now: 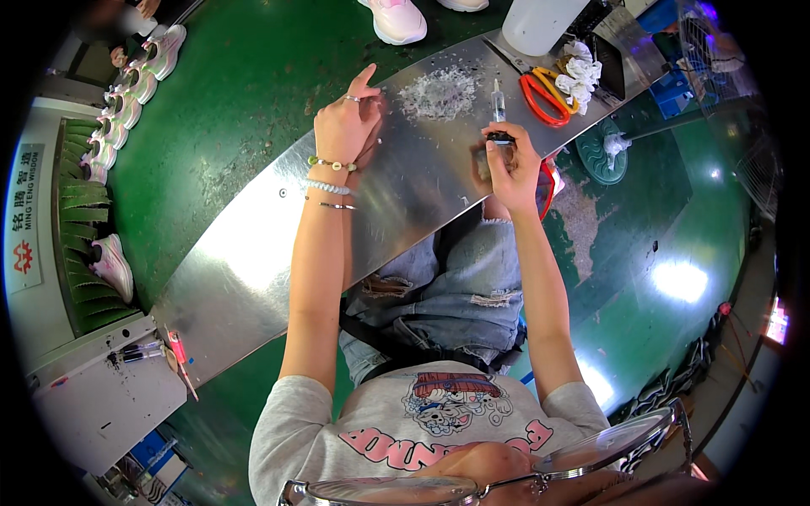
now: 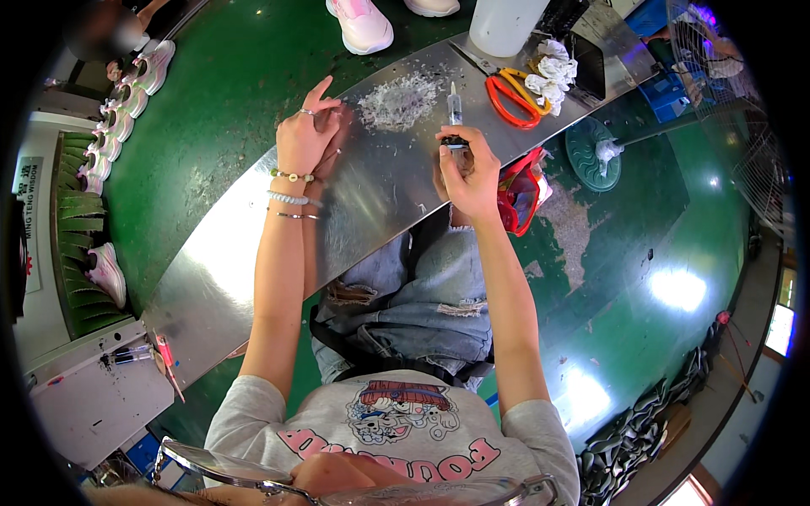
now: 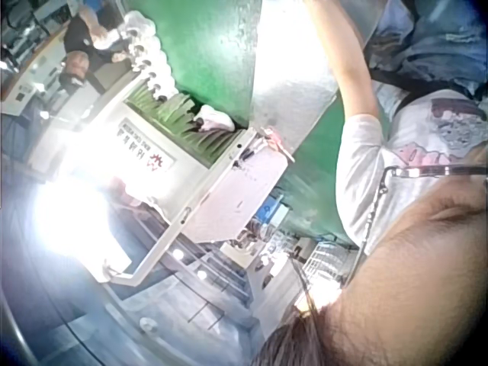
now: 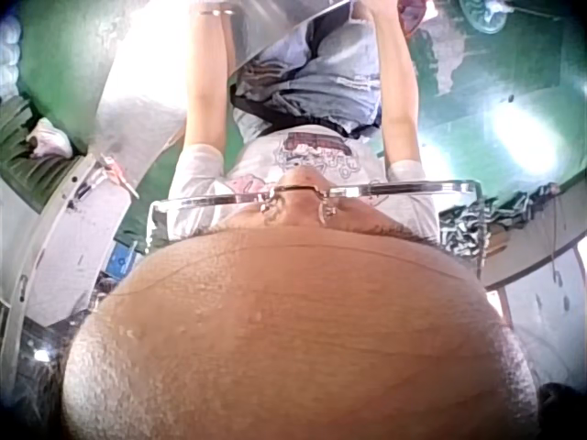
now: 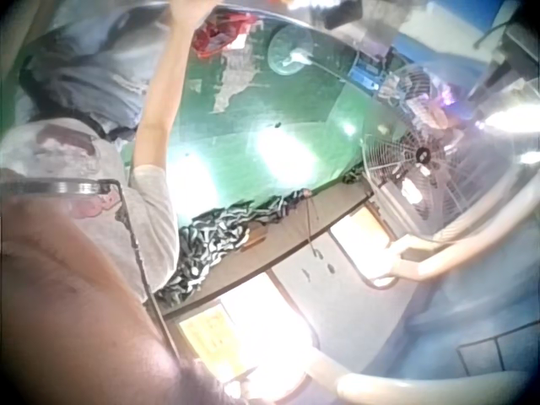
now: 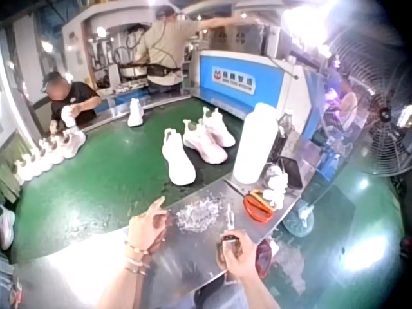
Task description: The person applies liquid from a syringe onto the edges of pink and white sneakers, handling one shoe at a time from a conveyor belt and placing them back after finishing.
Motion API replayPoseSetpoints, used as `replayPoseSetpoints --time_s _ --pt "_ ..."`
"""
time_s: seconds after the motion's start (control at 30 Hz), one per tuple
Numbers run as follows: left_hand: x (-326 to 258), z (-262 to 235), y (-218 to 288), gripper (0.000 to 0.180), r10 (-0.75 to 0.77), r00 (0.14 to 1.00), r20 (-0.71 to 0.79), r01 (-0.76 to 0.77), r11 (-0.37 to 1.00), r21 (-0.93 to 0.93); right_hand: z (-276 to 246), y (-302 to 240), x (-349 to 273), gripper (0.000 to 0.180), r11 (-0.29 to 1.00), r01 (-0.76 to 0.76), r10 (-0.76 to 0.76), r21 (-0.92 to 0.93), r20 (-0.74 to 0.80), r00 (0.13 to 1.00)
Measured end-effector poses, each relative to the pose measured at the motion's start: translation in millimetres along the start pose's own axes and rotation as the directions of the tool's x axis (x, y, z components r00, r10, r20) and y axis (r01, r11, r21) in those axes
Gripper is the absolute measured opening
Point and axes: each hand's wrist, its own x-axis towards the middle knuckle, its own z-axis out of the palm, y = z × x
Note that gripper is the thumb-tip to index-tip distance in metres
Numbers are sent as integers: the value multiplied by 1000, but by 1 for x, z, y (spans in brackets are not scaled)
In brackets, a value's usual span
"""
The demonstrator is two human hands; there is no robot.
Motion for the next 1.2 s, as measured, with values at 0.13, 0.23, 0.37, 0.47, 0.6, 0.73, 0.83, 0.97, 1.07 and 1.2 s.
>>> replayPoseSetpoints --time_s 0.13,0.23,0.37,0.47,0.6,0.73,0.83,0.97,1.07,1.2 --pt "-4 -1 1 30 110 994 -24 -112 991 -70 -2 2 0 24 1000 -2 2 -4 -1 1000" --pt "-5 -3 -1 15 203 979 -18 -204 975 -86 0 0 -1 24 1000 -17 17 11 -7 1000" --pt "-3 -1 0 12 102 994 30 -99 991 -88 0 -1 0 24 1000 -20 20 9 -5 1000" --pt "-1 -2 -1 13 60 996 63 -57 997 -52 0 0 0 23 1000 -9 9 2 -4 1000" --pt "-3 -2 -3 12 162 984 74 -156 985 -71 0 0 0 23 1000 1 -1 11 -7 1000" --pt "-3 1 -2 12 158 986 50 -155 987 -46 1 0 0 24 1000 -6 6 -7 -5 1000" --pt "-1 1 2 12 89 991 95 -86 995 -44 0 1 -1 24 1000 11 -11 4 -9 1000" --pt "-2 2 2 11 95 991 91 -92 995 -37 1 3 0 24 1000 5 -5 1 -1 1000" --pt "-4 7 0 10 99 992 83 -102 994 25 1 1 0 24 1000 4 -4 2 0 1000" --pt "-6 12 -2 10 186 982 36 -189 973 131 2 -2 0 24 1000 -14 15 -20 2 1000"
